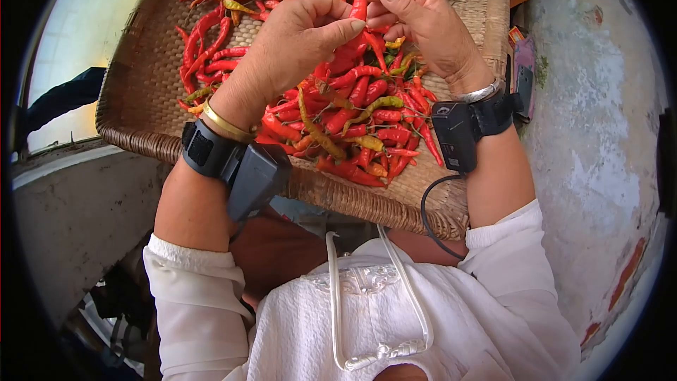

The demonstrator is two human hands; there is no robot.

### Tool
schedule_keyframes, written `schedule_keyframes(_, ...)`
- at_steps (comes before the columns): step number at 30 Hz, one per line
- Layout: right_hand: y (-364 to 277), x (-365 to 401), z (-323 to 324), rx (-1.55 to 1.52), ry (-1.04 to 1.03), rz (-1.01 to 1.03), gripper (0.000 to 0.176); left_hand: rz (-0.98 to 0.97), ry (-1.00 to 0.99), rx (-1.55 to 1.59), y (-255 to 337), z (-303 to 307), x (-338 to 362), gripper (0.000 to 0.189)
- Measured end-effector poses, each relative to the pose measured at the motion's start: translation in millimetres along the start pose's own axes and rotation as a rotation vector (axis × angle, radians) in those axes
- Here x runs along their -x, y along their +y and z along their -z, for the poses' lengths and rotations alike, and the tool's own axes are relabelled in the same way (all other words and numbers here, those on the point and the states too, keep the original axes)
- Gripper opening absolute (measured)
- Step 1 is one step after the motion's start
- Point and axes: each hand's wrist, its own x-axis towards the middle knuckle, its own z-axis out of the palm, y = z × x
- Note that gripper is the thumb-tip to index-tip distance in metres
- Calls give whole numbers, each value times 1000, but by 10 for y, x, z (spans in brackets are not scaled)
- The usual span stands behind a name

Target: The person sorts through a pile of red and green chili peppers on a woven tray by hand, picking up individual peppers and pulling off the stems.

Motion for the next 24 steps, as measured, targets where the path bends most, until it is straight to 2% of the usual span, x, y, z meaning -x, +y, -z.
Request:
schedule_keyframes(3,23,27,-74,62,-90,38,29,-1,0,37,-28,4,-10,18)
schedule_keyframes(5,-4,37,-104,83,-75,13,26,-59,-11,-40,-90,-13,-22,18)
schedule_keyframes(8,16,46,-96,83,-62,21,22,-15,-3,-107,-14,-29,-1,18)
schedule_keyframes(12,-30,63,-56,63,-33,-80,17,-67,53,-126,-117,-63,-14,22)
schedule_keyframes(14,-59,63,19,45,4,-120,17,-245,253,-458,-238,-74,-34,24)
schedule_keyframes(17,-54,23,223,59,41,-185,16,-212,229,-641,-167,-84,16,27)
schedule_keyframes(18,-35,14,268,-64,100,-77,16,-212,227,-640,-164,-98,27,27)
schedule_keyframes(20,56,-56,403,-385,135,121,18,-146,-18,-667,-155,-142,53,27)
schedule_keyframes(21,70,-74,424,-385,135,121,18,-145,-18,-668,-151,-175,67,27)
schedule_keyframes(23,94,-93,441,-587,292,176,23,-154,-184,-734,-143,-251,94,26)
schedule_keyframes(24,145,-74,411,-601,331,127,26,-93,-246,-698,-121,-276,109,26)
